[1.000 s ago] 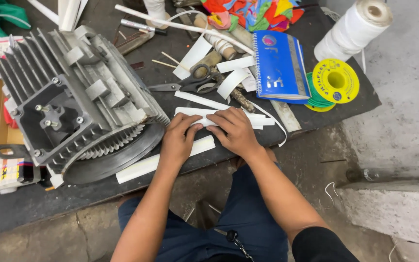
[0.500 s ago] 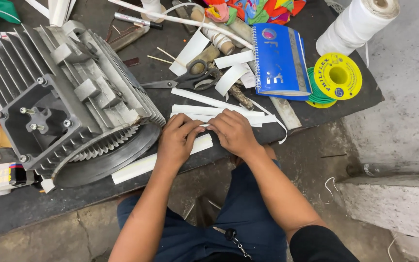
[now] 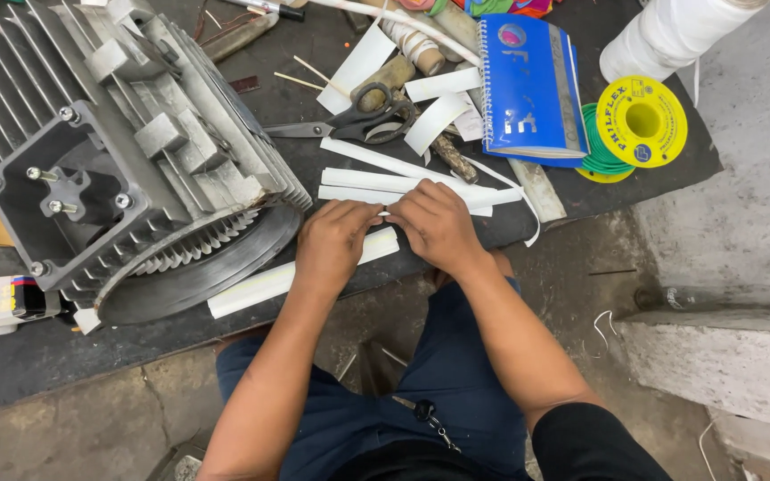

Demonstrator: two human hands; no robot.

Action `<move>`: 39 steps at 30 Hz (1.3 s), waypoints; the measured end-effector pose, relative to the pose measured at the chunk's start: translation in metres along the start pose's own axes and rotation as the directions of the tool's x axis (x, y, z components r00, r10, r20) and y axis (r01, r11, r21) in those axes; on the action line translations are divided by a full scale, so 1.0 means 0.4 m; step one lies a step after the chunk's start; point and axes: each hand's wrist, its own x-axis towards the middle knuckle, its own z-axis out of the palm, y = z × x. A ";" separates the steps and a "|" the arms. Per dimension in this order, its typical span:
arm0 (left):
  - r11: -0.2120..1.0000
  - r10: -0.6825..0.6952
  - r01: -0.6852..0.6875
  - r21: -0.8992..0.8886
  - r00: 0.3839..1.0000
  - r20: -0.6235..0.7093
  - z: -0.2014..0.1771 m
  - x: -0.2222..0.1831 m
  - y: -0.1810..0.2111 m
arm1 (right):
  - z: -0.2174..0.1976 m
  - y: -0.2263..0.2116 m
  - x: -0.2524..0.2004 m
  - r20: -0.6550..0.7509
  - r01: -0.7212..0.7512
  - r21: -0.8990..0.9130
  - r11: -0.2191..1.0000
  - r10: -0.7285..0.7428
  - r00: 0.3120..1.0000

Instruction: Manually inserting white insulating strips into the slots of a motor stator housing on a workbench.

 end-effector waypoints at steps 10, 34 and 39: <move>1.000 -0.011 0.011 0.013 0.999 -0.030 -0.007 0.012 0.003 | -0.067 0.033 0.000 0.010 0.010 0.003 1.000 -0.010 1.000; 0.949 0.151 -0.130 0.287 0.987 -0.051 0.015 -0.004 0.001 | -0.091 0.028 -0.018 0.052 -0.023 0.084 0.996 0.019 0.998; 0.925 0.257 -0.246 0.291 0.966 -0.003 0.002 0.009 0.019 | -0.049 0.010 -0.017 0.019 -0.029 0.111 0.993 0.027 0.999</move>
